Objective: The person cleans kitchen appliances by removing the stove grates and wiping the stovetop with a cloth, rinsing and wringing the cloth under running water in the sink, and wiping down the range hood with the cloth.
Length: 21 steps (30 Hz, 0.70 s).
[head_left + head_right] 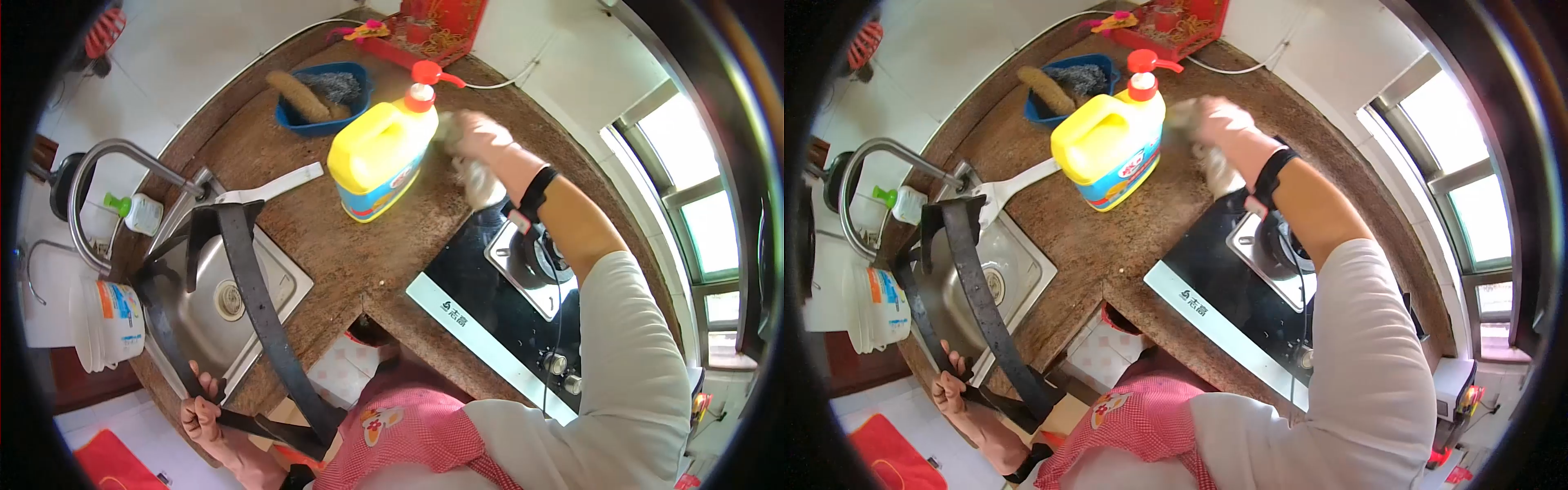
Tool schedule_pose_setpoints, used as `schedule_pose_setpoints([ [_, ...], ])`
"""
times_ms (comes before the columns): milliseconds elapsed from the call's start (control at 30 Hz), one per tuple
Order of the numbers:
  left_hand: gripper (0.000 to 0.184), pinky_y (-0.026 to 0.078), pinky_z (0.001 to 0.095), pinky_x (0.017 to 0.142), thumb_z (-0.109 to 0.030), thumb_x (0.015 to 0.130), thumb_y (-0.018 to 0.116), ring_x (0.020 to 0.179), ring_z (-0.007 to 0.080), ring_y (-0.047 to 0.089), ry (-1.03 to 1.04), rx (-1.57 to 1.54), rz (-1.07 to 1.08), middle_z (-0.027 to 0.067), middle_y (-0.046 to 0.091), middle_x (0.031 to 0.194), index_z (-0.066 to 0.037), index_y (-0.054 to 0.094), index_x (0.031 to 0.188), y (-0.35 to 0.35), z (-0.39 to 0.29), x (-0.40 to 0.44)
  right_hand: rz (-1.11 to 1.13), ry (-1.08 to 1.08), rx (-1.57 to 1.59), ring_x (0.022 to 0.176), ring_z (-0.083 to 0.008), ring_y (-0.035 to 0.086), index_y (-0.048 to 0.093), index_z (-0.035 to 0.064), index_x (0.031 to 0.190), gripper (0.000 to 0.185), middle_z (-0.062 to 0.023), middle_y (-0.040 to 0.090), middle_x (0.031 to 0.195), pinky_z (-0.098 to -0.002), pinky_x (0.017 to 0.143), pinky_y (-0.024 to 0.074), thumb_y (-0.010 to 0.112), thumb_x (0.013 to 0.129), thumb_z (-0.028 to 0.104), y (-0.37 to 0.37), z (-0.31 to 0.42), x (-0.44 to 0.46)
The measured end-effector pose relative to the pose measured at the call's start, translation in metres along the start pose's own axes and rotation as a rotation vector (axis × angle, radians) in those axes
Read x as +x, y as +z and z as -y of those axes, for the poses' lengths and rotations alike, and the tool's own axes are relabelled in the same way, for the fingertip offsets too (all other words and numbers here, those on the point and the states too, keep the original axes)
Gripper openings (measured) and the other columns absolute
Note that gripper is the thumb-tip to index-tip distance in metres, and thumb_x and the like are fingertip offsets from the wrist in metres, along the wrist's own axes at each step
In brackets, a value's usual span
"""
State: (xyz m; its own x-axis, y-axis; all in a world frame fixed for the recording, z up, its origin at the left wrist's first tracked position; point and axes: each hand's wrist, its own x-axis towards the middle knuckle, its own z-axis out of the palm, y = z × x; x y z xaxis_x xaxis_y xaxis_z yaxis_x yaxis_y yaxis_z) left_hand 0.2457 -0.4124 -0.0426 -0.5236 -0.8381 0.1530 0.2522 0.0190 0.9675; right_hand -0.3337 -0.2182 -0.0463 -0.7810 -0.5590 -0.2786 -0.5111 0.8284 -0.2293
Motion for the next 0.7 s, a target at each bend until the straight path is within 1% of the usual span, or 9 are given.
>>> schedule_pose_setpoints([
  [67,0.031,0.05,0.0351,0.094,-0.015,0.09,0.06,0.107,0.0246,0.061,-0.037,0.067,-0.035,0.0308,0.045,0.133,-0.005,0.05,0.062,-0.004,-0.005,-0.001,-0.126,0.1,-0.114,0.114,-0.0267,0.057,0.055,0.0284,0.126,0.058,-0.0128,0.058,0.124,-0.0364,0.094,0.0469,0.071,0.071,0.019,0.01,-0.051,0.059],
  [133,0.032,0.051,0.035,0.093,-0.015,0.09,0.06,0.107,0.0247,0.061,-0.027,0.063,-0.029,0.0306,0.045,0.133,-0.004,0.05,0.062,-0.009,-0.005,-0.002,-0.22,0.044,-0.071,0.121,-0.0295,0.051,0.048,0.03,0.132,0.073,-0.0128,0.054,0.129,-0.0365,0.098,0.0447,0.075,0.065,0.015,0.019,-0.074,0.068],
  [233,0.032,0.051,0.0346,0.093,-0.015,0.09,0.06,0.106,0.0247,0.061,-0.01,0.062,-0.014,0.0302,0.047,0.131,-0.004,0.05,0.062,-0.009,-0.007,-0.001,-0.205,0.105,-0.124,0.126,-0.0329,0.044,0.04,0.0208,0.139,0.083,-0.0166,0.04,0.141,-0.0379,0.104,0.0385,0.073,0.063,0.011,0.035,-0.056,0.067],
  [333,0.032,0.051,0.0343,0.093,-0.013,0.091,0.059,0.106,0.0245,0.061,-0.05,0.005,-0.004,0.0299,0.048,0.13,-0.004,0.049,0.062,-0.009,0.002,0.004,-0.092,-0.013,-0.102,0.126,-0.0322,0.043,0.044,0.0228,0.135,0.077,-0.0156,0.043,0.138,-0.0376,0.106,0.0368,0.071,0.065,0.011,0.029,-0.043,0.042],
  [367,0.032,0.05,0.0343,0.093,-0.013,0.091,0.058,0.106,0.0244,0.061,-0.068,-0.018,-0.007,0.0298,0.049,0.13,-0.004,0.049,0.061,-0.009,0.004,0.005,-0.171,0.01,0.053,0.126,-0.0321,0.044,0.046,0.0232,0.134,0.073,-0.0144,0.043,0.138,-0.0368,0.106,0.0367,0.069,0.066,0.008,0.068,-0.069,0.072],
  [467,0.032,0.05,0.0342,0.093,-0.011,0.091,0.057,0.105,0.024,0.061,-0.054,-0.033,-0.125,0.0295,0.049,0.129,-0.004,0.048,0.061,0.017,0.004,0.008,-0.075,-0.071,-0.018,0.123,-0.0286,0.047,0.052,0.0187,0.127,0.054,-0.0122,0.051,0.131,-0.0358,0.101,0.0396,0.063,0.075,0.014,0.029,-0.006,-0.017],
  [533,0.025,0.049,0.0332,0.096,-0.012,0.088,0.063,0.108,0.0223,0.06,-0.06,-0.105,-0.063,0.0294,0.048,0.131,-0.004,0.052,0.068,0.019,0.002,0.01,-0.027,-0.084,-0.011,0.121,-0.0264,0.049,0.056,0.0156,0.122,0.042,-0.0107,0.055,0.126,-0.0351,0.097,0.0416,0.06,0.08,0.017,0.016,0.016,-0.054],
  [633,0.022,0.048,0.0347,0.097,-0.013,0.083,0.069,0.107,0.0243,0.06,-0.06,-0.227,-0.062,0.0292,0.049,0.13,-0.001,0.054,0.073,0.029,0.001,0.012,0.033,-0.168,-0.099,0.112,-0.027,0.055,0.056,0.0179,0.122,0.044,-0.0095,0.059,0.119,-0.0346,0.091,0.045,0.06,0.078,0.015,0.022,0.02,-0.075],
  [700,0.024,0.05,0.0378,0.091,-0.013,0.087,0.064,0.102,0.0224,0.062,-0.022,-0.197,-0.046,0.025,0.053,0.127,-0.003,0.052,0.069,0.034,-0.003,0.013,0.103,-0.233,-0.127,0.105,-0.0274,0.059,0.056,0.0194,0.122,0.046,-0.0087,0.062,0.114,-0.0342,0.087,0.0472,0.06,0.076,0.013,0.018,0.013,-0.085],
])
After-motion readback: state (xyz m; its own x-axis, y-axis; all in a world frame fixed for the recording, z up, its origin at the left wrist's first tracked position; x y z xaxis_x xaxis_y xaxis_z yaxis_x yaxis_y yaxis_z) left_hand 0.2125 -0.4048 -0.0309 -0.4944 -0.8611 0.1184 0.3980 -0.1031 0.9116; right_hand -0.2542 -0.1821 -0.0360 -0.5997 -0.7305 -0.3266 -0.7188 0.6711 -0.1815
